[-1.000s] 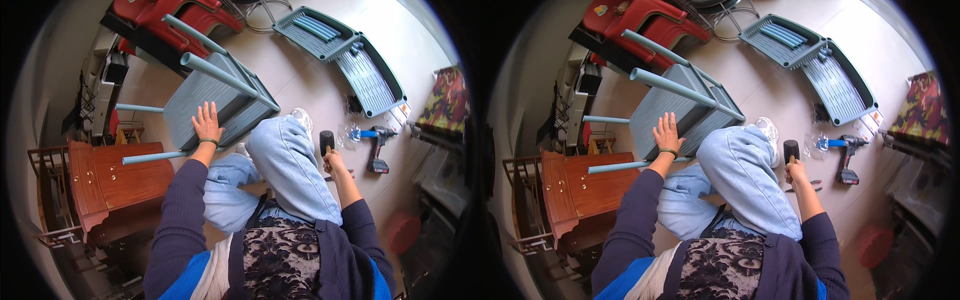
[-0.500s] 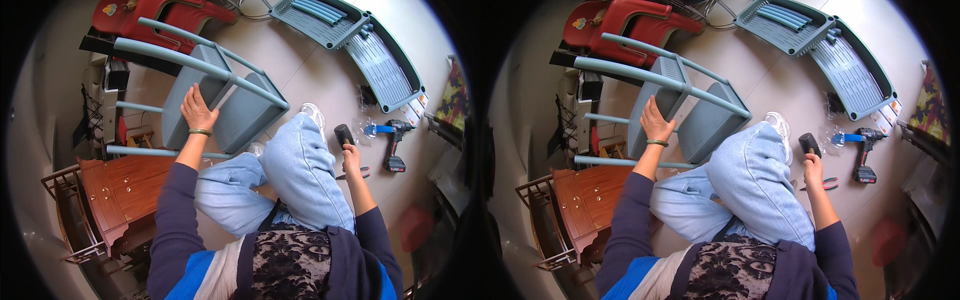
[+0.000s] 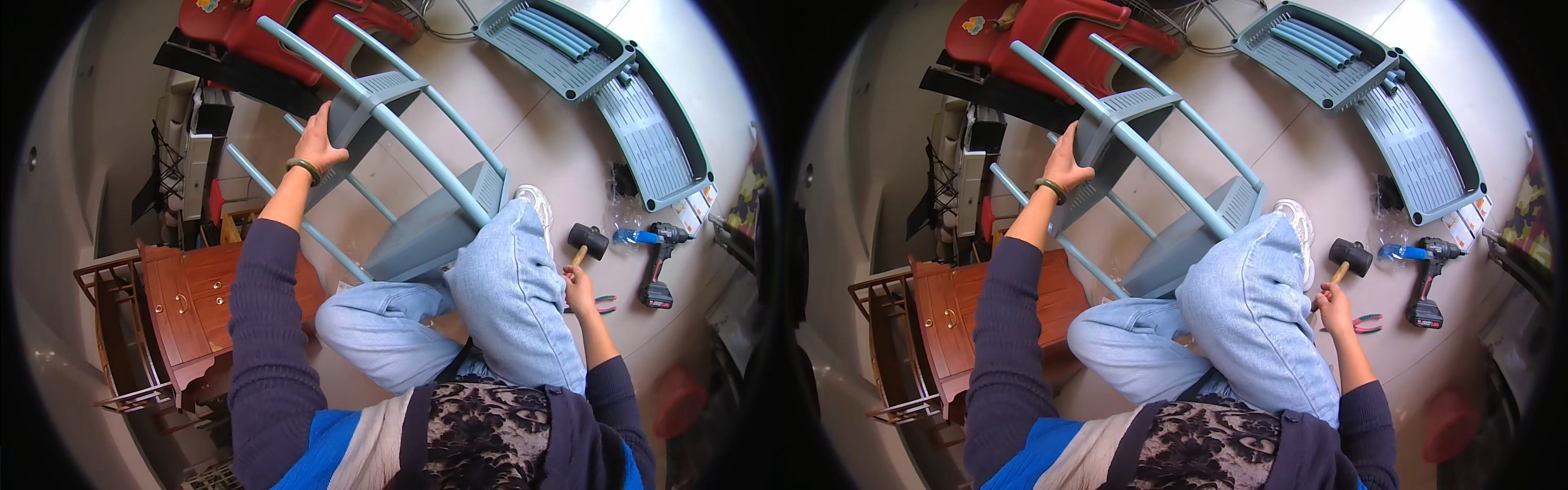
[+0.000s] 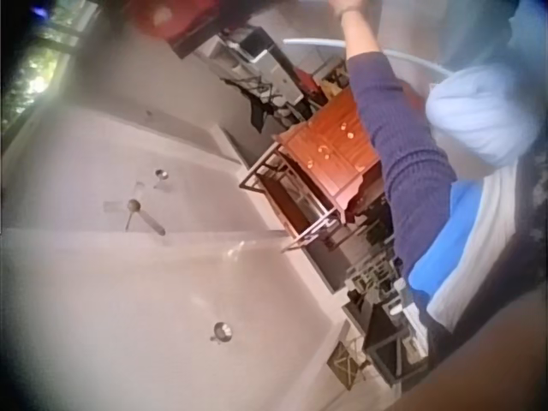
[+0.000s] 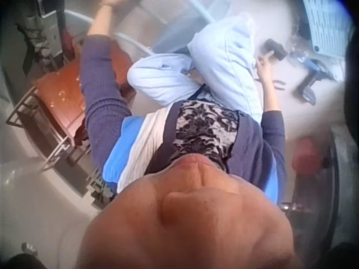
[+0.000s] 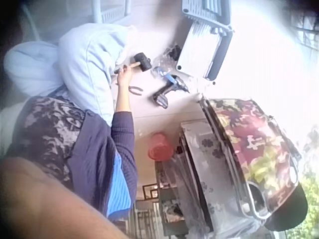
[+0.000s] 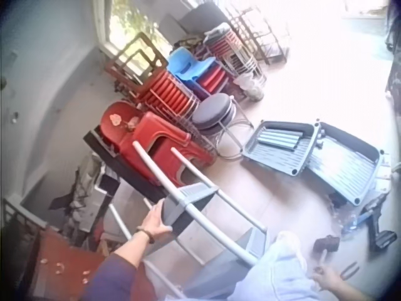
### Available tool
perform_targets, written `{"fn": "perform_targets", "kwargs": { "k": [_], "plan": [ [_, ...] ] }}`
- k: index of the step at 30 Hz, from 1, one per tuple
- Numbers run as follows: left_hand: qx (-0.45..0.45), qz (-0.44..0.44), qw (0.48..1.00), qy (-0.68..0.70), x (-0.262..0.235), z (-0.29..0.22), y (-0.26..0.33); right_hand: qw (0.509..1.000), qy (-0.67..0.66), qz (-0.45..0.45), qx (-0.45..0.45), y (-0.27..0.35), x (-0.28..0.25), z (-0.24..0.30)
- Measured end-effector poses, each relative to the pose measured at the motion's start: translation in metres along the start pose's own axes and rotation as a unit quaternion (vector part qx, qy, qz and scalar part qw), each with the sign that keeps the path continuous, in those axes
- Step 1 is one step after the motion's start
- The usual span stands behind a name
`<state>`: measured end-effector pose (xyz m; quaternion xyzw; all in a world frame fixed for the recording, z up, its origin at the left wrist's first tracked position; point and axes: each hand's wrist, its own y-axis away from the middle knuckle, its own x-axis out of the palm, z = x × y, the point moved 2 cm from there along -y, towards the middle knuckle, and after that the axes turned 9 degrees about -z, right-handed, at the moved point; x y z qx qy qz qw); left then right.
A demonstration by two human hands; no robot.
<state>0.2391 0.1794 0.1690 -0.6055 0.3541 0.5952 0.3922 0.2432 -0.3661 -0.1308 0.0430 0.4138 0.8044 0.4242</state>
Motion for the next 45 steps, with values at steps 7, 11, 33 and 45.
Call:
{"fn": "perform_targets", "kwargs": {
  "k": [7,11,33,45],
  "plan": [
    [-0.032,0.002,0.999,0.014,0.004,0.013,-0.002,0.997,0.068,-0.009,-0.043,0.0,0.002,-0.001],
    [-0.03,-0.003,1.0,0.009,0.002,0.015,0.001,0.995,0.02,-0.024,-0.093,-0.003,0.009,0.01],
    [-0.023,-0.035,0.999,0.03,-0.021,0.011,0.042,0.988,0.018,-0.038,-0.15,0.012,0.006,0.034],
    [0.01,-0.114,0.993,-0.033,-0.045,-0.003,0.08,0.986,0.052,-0.046,-0.154,0.015,0.006,0.018]
  ]
}}
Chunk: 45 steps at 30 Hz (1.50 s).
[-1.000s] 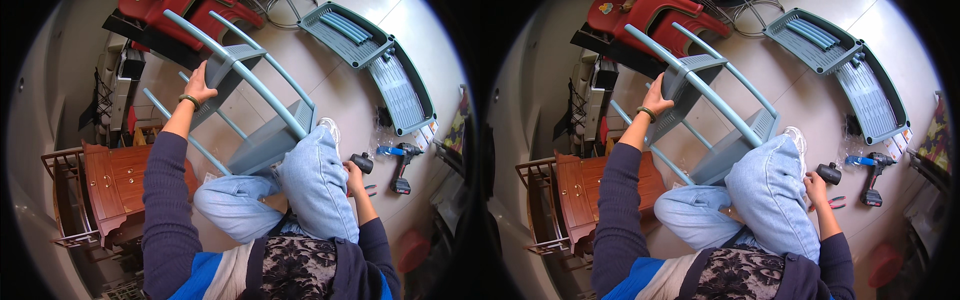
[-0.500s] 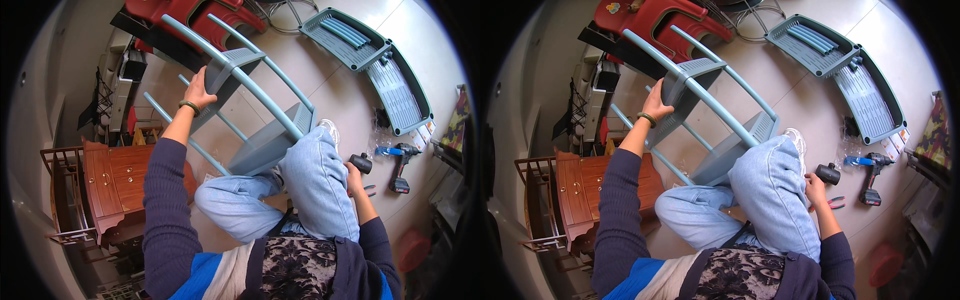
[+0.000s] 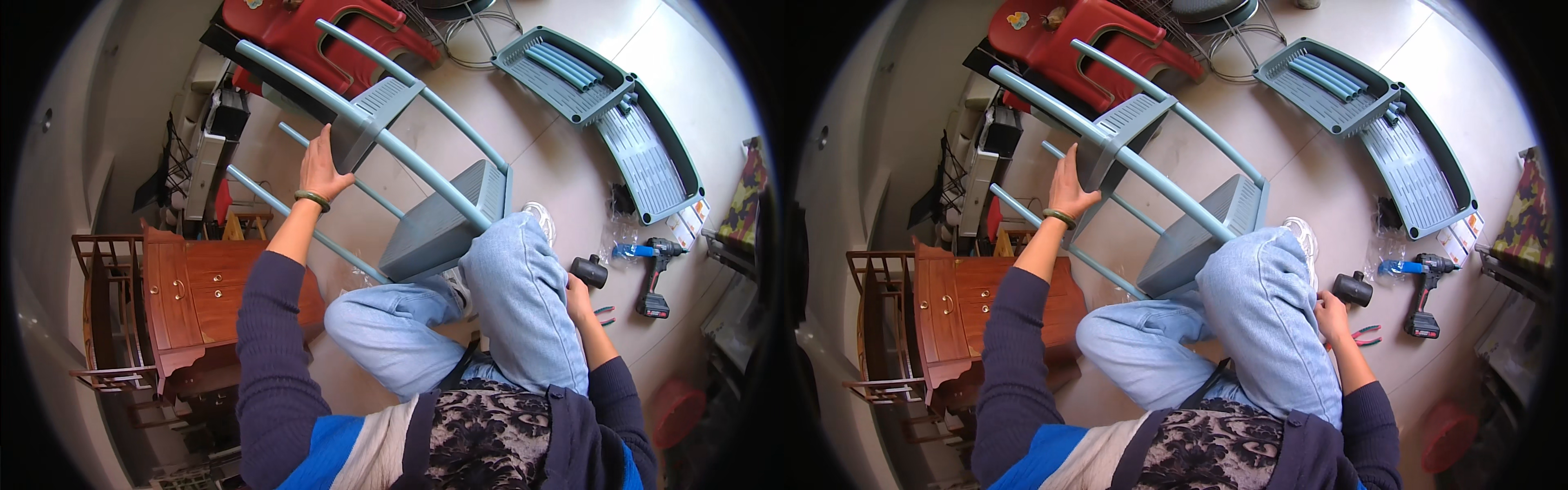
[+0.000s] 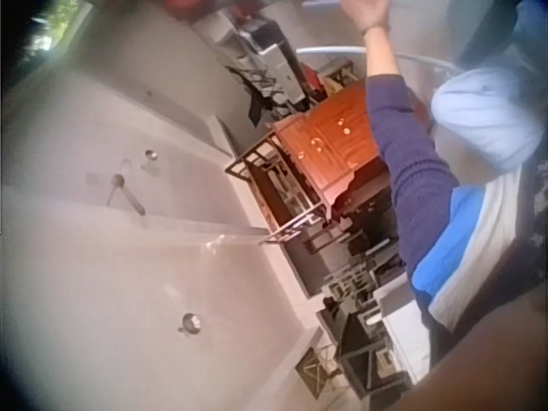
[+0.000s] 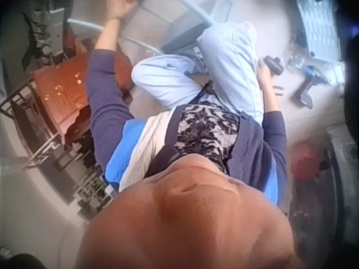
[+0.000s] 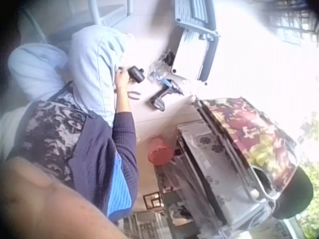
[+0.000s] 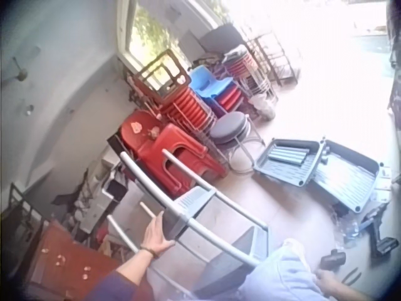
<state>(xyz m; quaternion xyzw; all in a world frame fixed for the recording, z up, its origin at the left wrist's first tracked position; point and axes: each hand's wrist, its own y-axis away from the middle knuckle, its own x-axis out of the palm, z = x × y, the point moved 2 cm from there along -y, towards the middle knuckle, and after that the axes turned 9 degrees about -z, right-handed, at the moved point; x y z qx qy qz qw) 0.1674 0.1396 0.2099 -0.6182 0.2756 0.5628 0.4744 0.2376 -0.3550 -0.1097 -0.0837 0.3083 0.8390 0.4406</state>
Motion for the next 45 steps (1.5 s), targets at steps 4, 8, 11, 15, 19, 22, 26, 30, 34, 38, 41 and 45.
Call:
{"fn": "perform_targets", "kwargs": {
  "k": [4,8,11,15,19,22,26,30,34,38,41,45],
  "plan": [
    [0.026,-0.03,0.999,-0.018,-0.004,-0.001,0.006,1.0,0.013,0.015,0.013,0.003,0.003,-0.006],
    [0.038,-0.059,0.997,-0.025,-0.003,-0.005,0.013,0.999,0.029,0.028,0.016,0.008,-0.001,-0.003],
    [0.045,-0.127,0.99,-0.05,0.005,-0.021,0.025,0.999,0.032,0.026,0.013,0.006,0.006,-0.013],
    [0.035,-0.223,0.972,-0.059,0.034,-0.078,0.052,1.0,0.009,0.025,0.003,0.005,0.019,-0.023],
    [0.009,-0.264,0.964,-0.014,0.082,-0.157,0.056,0.983,-0.185,-0.02,0.006,-0.021,0.03,-0.048],
    [-0.004,-0.264,0.964,-0.003,0.121,-0.201,0.069,0.977,-0.211,0.033,0.021,-0.028,0.006,-0.016],
    [-0.015,-0.188,0.981,0.041,0.145,-0.227,0.102,0.989,-0.093,-0.098,0.059,-0.054,-0.05,0.019],
    [-0.007,-0.167,0.984,0.064,0.136,-0.218,0.099,0.862,-0.071,-0.468,0.181,-0.143,-0.103,-0.042],
    [0.0,-0.151,0.987,0.06,0.132,-0.214,0.102,0.809,-0.048,-0.486,0.328,-0.214,-0.148,-0.095],
    [-0.003,-0.171,0.982,0.082,0.139,-0.225,0.092,0.789,-0.179,-0.472,0.351,-0.245,-0.186,-0.164],
    [0.0,-0.165,0.984,0.06,0.138,-0.22,0.094,0.816,-0.197,-0.398,0.37,-0.233,-0.174,-0.129],
    [-0.006,-0.164,0.985,0.053,0.139,-0.217,0.096,0.72,0.172,-0.559,0.372,-0.206,-0.169,-0.049]
  ]
}}
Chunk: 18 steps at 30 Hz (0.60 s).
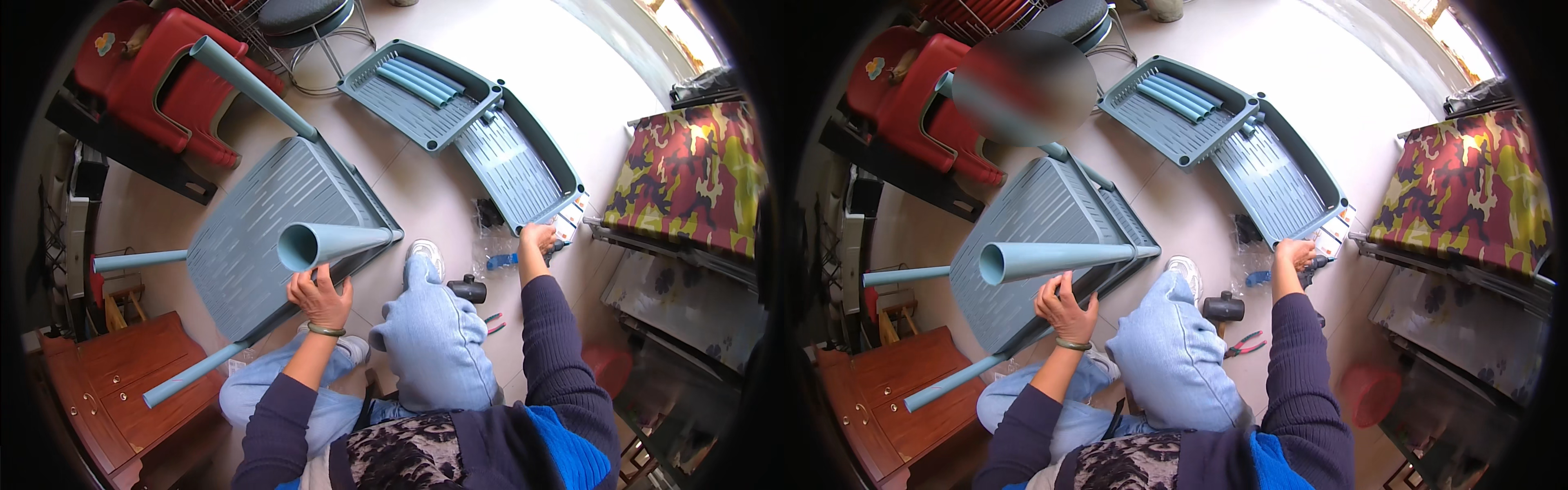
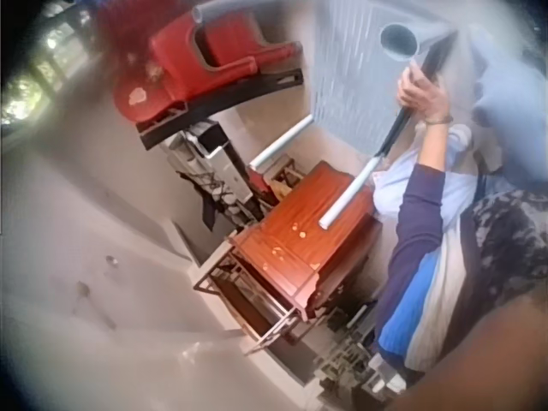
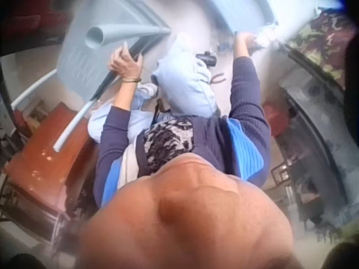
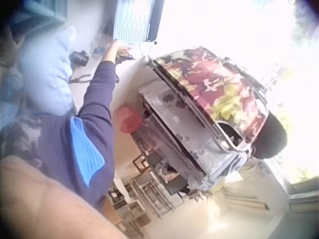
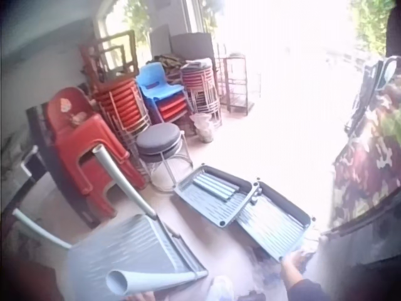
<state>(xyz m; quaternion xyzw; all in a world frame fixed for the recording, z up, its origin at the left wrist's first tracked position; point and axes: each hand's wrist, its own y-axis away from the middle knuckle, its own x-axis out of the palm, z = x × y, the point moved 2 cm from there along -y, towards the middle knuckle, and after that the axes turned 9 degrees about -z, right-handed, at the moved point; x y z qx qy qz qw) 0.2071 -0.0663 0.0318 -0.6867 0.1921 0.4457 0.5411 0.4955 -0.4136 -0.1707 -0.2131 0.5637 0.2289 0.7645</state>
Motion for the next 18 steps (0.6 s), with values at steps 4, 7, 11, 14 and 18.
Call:
{"fn": "perform_targets", "kwargs": {
  "k": [4,7,11,14,18],
  "plan": [
    [0.011,-0.017,1.0,-0.005,0.011,0.002,0.007,0.928,-0.228,0.172,-0.239,0.024,0.036,0.054],
    [0.004,0.011,1.0,-0.012,0.02,0.01,0.023,0.836,-0.348,0.395,-0.154,0.092,0.051,0.142],
    [0.036,0.014,0.999,-0.035,0.028,0.021,0.037,0.794,-0.368,0.483,0.035,0.145,0.057,0.22],
    [0.029,-0.002,0.999,-0.015,0.002,-0.001,-0.007,0.76,-0.403,0.488,0.147,0.136,0.078,0.237],
    [0.035,0.005,0.999,-0.001,0.002,0.0,-0.009,0.739,-0.473,0.463,0.127,0.112,0.086,0.227]
  ]
}}
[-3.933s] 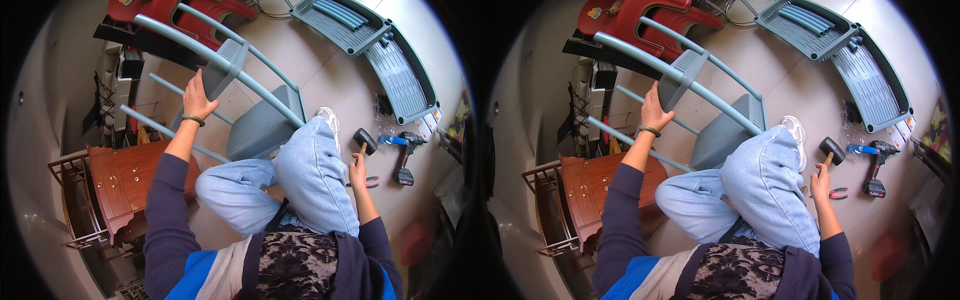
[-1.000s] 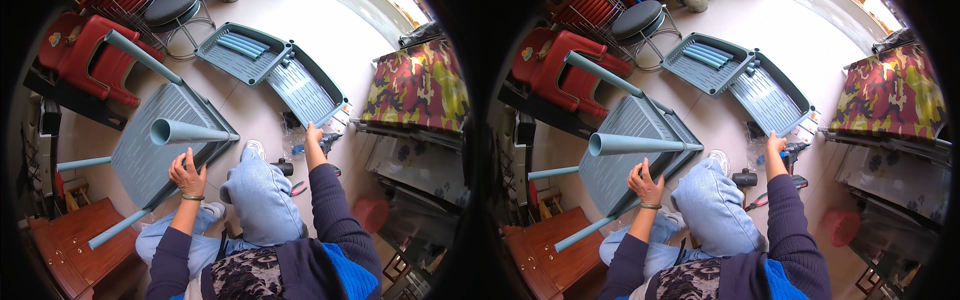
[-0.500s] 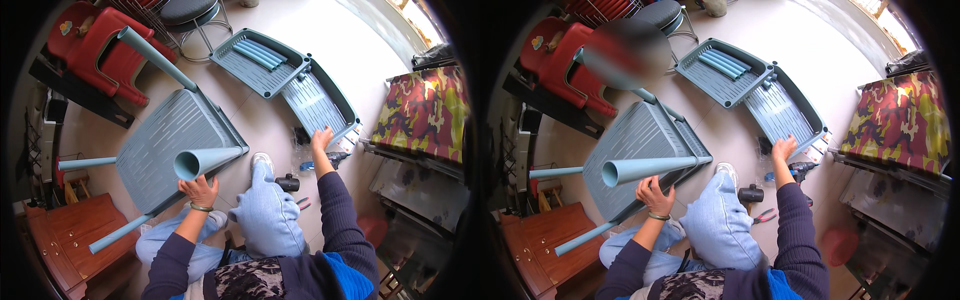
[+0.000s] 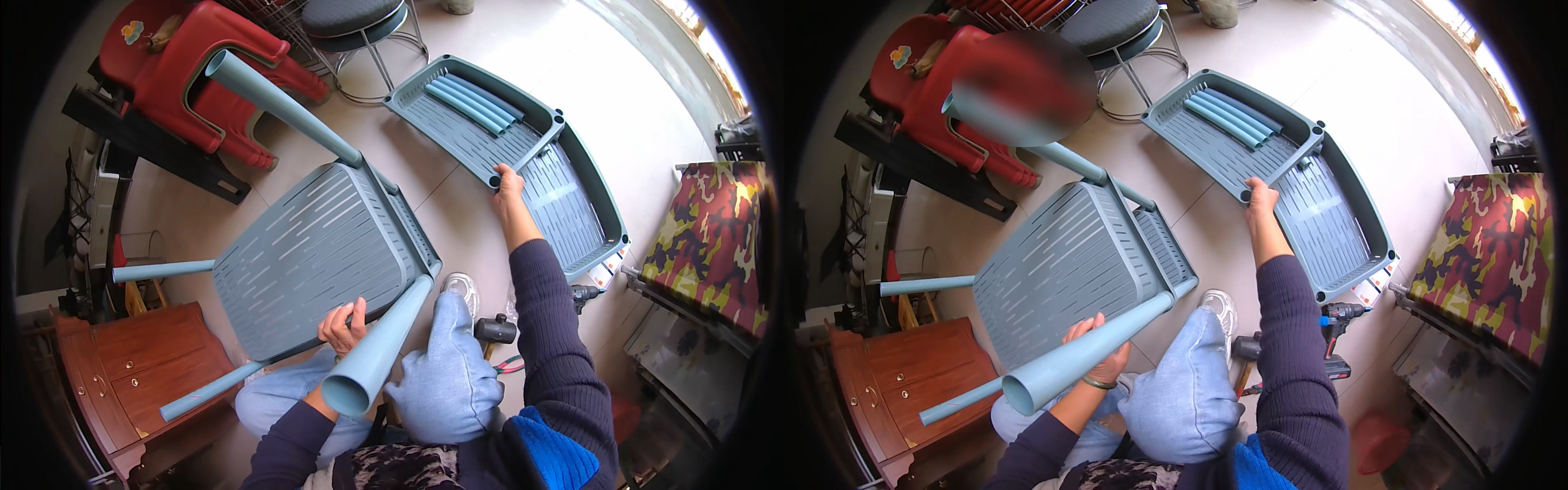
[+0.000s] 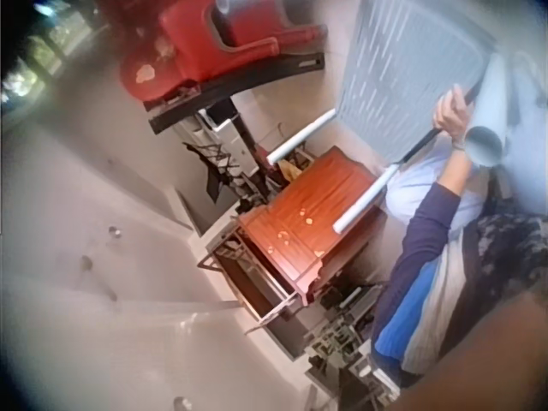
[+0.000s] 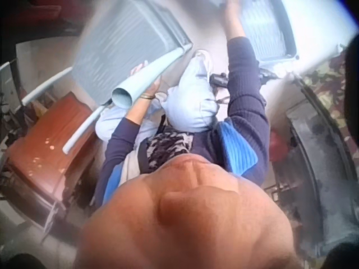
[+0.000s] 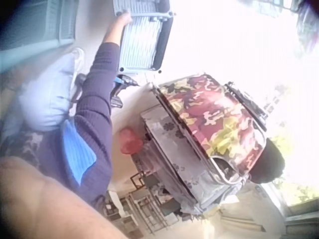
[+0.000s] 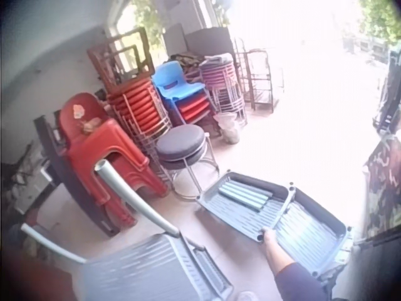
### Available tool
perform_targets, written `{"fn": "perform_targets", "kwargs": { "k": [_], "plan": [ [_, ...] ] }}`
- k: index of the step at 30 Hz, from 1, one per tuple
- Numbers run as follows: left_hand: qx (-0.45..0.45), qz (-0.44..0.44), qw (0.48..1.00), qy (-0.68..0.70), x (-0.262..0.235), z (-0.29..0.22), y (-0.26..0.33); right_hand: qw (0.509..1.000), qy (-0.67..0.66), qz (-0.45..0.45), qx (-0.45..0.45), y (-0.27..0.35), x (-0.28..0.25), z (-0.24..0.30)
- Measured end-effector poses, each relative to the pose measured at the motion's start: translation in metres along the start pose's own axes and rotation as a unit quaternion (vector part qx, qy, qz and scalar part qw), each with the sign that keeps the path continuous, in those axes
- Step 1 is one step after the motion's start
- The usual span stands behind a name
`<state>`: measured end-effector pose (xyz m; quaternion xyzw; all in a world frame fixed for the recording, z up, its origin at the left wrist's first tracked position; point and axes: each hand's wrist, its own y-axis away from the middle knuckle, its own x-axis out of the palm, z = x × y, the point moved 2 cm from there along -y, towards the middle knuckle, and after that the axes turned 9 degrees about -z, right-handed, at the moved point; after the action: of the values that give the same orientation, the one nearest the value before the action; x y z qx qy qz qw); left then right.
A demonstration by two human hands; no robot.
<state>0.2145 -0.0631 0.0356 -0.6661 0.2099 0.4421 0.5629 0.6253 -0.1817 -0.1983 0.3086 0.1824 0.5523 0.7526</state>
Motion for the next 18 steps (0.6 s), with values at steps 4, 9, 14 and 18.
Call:
{"fn": "perform_targets", "kwargs": {
  "k": [4,9,14,18],
  "plan": [
    [-0.053,-0.009,0.998,-0.014,0.045,0.034,0.06,0.999,-0.024,0.012,-0.034,0.053,-0.068,0.005],
    [-0.045,-0.023,0.999,0.012,0.016,0.014,-0.016,0.999,-0.04,0.0,-0.02,0.118,-0.21,0.016],
    [-0.065,0.031,0.986,0.153,-0.005,0.016,-0.035,0.995,-0.08,-0.014,-0.062,0.199,-0.323,0.045],
    [0.048,-0.002,0.944,0.328,-0.053,-0.036,-0.08,0.989,-0.116,0.045,-0.084,0.245,-0.403,0.077]
  ]
}}
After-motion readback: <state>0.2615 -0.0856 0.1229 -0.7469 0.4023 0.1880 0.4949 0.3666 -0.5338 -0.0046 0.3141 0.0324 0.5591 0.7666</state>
